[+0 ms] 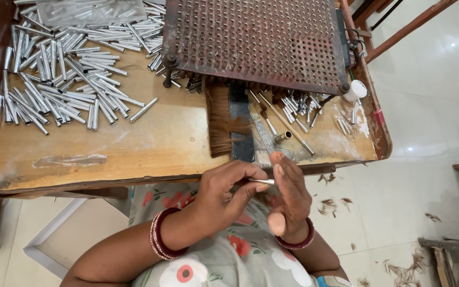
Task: Assembling small cylindrical metal tubes with internal components at a workshop bench.
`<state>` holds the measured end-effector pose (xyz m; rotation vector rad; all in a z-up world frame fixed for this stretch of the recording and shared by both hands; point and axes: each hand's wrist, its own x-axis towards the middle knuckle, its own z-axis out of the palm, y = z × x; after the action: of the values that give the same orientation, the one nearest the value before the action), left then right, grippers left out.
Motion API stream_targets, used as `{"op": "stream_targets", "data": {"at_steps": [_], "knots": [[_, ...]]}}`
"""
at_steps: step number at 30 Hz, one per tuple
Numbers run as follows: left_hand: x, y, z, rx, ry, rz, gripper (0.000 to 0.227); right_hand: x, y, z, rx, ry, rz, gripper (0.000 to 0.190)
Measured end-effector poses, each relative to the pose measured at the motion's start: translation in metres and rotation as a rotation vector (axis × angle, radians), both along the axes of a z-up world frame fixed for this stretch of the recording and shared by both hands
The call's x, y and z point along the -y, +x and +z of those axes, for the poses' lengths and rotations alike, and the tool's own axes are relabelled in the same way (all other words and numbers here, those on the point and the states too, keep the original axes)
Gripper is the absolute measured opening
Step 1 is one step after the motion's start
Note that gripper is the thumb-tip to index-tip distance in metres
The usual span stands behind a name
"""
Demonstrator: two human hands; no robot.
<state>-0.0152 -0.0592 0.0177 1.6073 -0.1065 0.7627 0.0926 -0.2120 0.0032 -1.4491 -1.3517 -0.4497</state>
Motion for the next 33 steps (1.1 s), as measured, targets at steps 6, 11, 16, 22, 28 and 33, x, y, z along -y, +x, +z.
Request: {"op": "stream_targets", "data": {"at_steps": [6,11,16,22,28,33], "knots": [[-0.001,0.002,0.002,-0.037,-0.062,-0.039,0.012,-0.004,0.002,-0.009,0.141,-0.082,-0.099,0.089],[0.005,0.003,-0.003,-0.021,-0.115,-0.079,0.013,0.01,-0.005,-0.016,-0.002,-0.012,-0.109,0.057],[0.012,0.013,-0.017,-0.129,-0.645,-0.286,0.025,0.021,-0.002,-0.017,-0.34,0.042,-0.043,0.021],[-0.003,0.012,-0.016,-0.04,-0.459,-0.027,0.012,0.017,0.071,-0.001,-0.205,-0.119,-0.474,0.014],[-0.016,0.012,-0.022,0.004,-0.542,0.023,0.01,0.012,0.102,0.001,0.099,-0.538,-0.73,0.015],[-0.025,0.013,-0.025,0.029,-0.658,0.008,0.013,0.042,0.056,0.023,-0.181,-0.275,-0.656,0.012]]}}
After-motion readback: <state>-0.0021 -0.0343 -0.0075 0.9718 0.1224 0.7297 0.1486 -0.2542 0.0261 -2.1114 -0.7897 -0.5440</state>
